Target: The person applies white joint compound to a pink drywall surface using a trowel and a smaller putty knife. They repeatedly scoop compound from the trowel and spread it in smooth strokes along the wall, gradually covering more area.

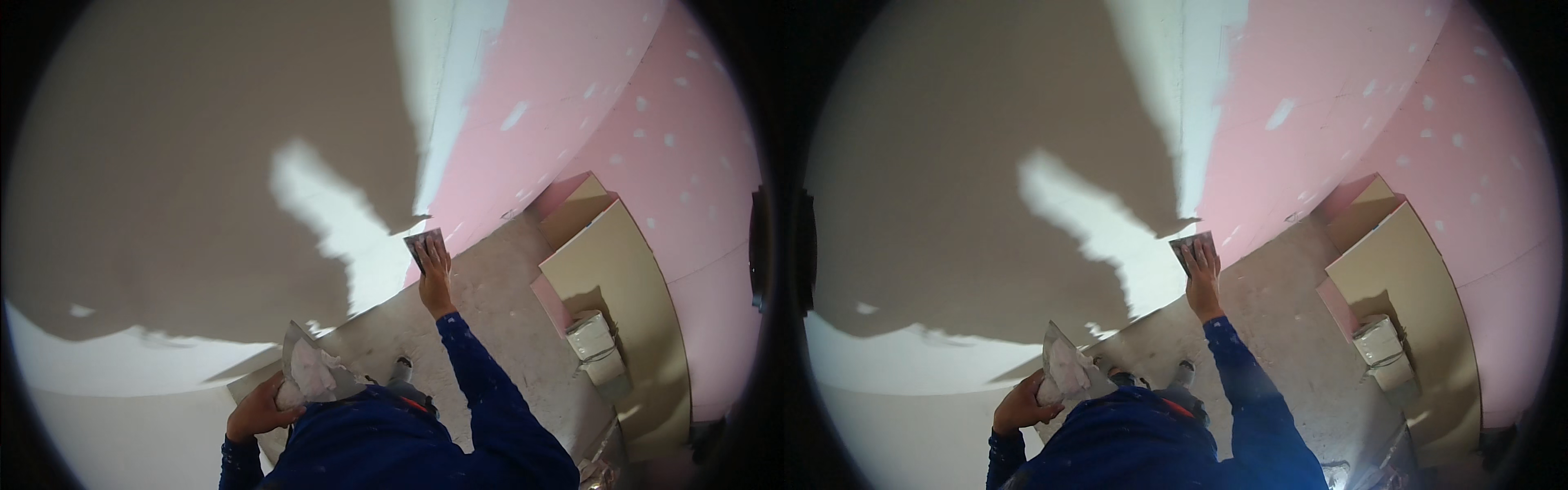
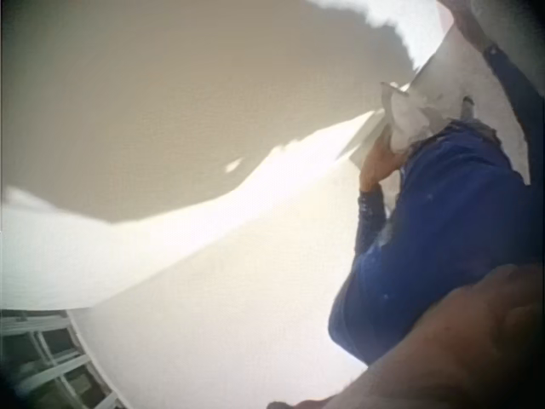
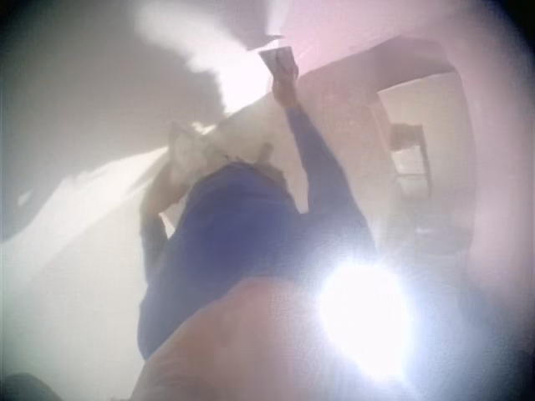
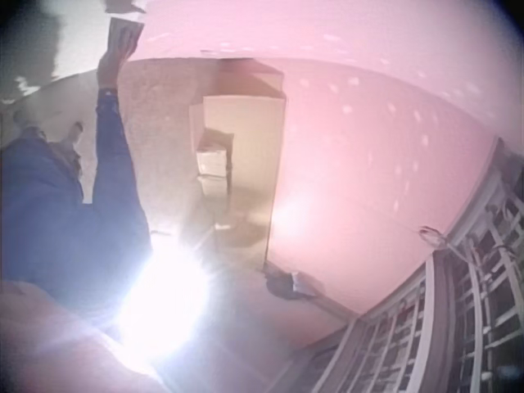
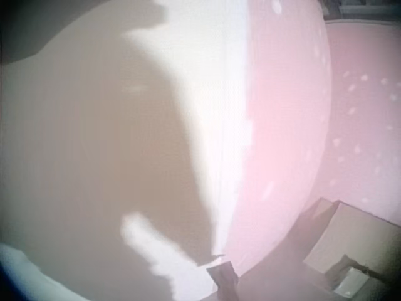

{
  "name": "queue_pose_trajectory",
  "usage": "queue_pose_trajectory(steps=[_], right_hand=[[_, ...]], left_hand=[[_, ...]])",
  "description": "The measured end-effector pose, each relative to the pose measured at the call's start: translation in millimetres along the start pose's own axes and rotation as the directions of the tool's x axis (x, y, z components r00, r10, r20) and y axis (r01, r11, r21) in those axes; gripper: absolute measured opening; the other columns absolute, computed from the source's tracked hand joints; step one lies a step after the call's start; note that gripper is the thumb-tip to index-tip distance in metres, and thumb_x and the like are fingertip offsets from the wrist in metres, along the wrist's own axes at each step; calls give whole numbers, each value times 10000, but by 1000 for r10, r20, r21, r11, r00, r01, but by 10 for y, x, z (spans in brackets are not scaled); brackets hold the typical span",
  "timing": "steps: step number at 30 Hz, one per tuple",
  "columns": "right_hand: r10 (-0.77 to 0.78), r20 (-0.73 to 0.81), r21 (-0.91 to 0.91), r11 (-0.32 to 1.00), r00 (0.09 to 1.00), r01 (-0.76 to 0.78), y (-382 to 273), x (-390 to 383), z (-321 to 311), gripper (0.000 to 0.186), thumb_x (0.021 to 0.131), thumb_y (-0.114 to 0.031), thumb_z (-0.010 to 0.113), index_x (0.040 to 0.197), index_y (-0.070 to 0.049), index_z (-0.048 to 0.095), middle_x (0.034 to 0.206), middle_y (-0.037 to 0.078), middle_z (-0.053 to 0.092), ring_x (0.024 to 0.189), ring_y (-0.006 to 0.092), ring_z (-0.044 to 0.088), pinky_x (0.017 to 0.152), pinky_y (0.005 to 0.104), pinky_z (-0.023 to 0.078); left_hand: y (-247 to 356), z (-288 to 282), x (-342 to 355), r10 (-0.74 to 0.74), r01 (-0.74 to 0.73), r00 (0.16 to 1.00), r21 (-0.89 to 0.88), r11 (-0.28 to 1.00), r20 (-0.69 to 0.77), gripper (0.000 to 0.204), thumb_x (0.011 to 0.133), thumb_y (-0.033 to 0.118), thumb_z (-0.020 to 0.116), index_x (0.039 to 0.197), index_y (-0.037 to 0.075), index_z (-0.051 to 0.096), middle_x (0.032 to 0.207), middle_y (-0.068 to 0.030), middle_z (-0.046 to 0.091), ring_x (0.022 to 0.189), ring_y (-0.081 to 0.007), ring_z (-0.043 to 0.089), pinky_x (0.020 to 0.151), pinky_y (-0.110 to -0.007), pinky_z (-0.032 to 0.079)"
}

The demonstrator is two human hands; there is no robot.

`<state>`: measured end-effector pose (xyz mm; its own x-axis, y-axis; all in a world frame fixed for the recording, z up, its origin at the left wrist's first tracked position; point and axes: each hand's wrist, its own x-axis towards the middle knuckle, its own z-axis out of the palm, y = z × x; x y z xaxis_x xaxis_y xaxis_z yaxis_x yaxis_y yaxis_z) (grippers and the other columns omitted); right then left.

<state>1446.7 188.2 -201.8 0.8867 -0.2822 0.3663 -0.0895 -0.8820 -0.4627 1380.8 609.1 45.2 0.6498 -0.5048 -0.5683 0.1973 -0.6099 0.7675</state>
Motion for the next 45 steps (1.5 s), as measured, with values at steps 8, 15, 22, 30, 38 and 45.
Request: queue_pose_trajectory(steps=[8,15,22,30,38,45], right_hand=[[423,350,937,-160,836,-311,-394,72,-1105,360,986,-67,549,1341,-10,556,1223,121,663,1114,253,660,973,399,537],[438,520,831,-458,734,-315,-454,613,-664,277,960,-88,529,1226,-36,585,1138,130,677,1051,303,671,921,503,537],[519,544,833,-428,660,-351,-396,823,-659,276,954,-105,529,1218,-41,575,1152,131,671,1090,317,650,965,566,478],[595,455,890,-294,662,-348,-846,826,-748,299,950,-137,570,1232,-36,554,1165,140,623,1091,296,605,991,500,506],[718,392,907,-199,575,-371,-1326,1032,-994,282,946,-197,575,1166,-21,554,1126,161,616,1032,332,625,962,521,540],[722,264,937,-36,639,-346,-1918,1424,-1982,297,1003,-216,507,1173,26,539,1077,180,610,977,319,649,871,477,599]], left_hand=[[-421,152,126,8,-7,1000,-184,983,3,675,830,187,820,1394,-19,511,1016,-108,699,815,-139,670,719,-298,568],[-339,-101,344,31,-16,986,-89,996,165,716,829,196,825,1421,-19,485,971,-89,684,723,-116,648,620,-276,554],[-247,-381,552,102,-135,953,100,986,284,735,834,214,810,1450,-7,477,1015,-132,704,749,-164,672,665,-306,561],[-456,-610,745,223,-243,868,-13,970,443,778,828,138,803,1499,20,427,1087,-80,669,765,-105,615,629,-264,541],[-975,-753,1128,372,-429,753,-24,903,543,744,845,209,796,1470,-7,452,1160,-155,685,948,-205,678,829,-333,557],[-838,-816,1124,199,-305,770,76,949,607,774,861,254,782,1497,-4,424,1211,-214,677,1020,-233,688,888,-358,552]])
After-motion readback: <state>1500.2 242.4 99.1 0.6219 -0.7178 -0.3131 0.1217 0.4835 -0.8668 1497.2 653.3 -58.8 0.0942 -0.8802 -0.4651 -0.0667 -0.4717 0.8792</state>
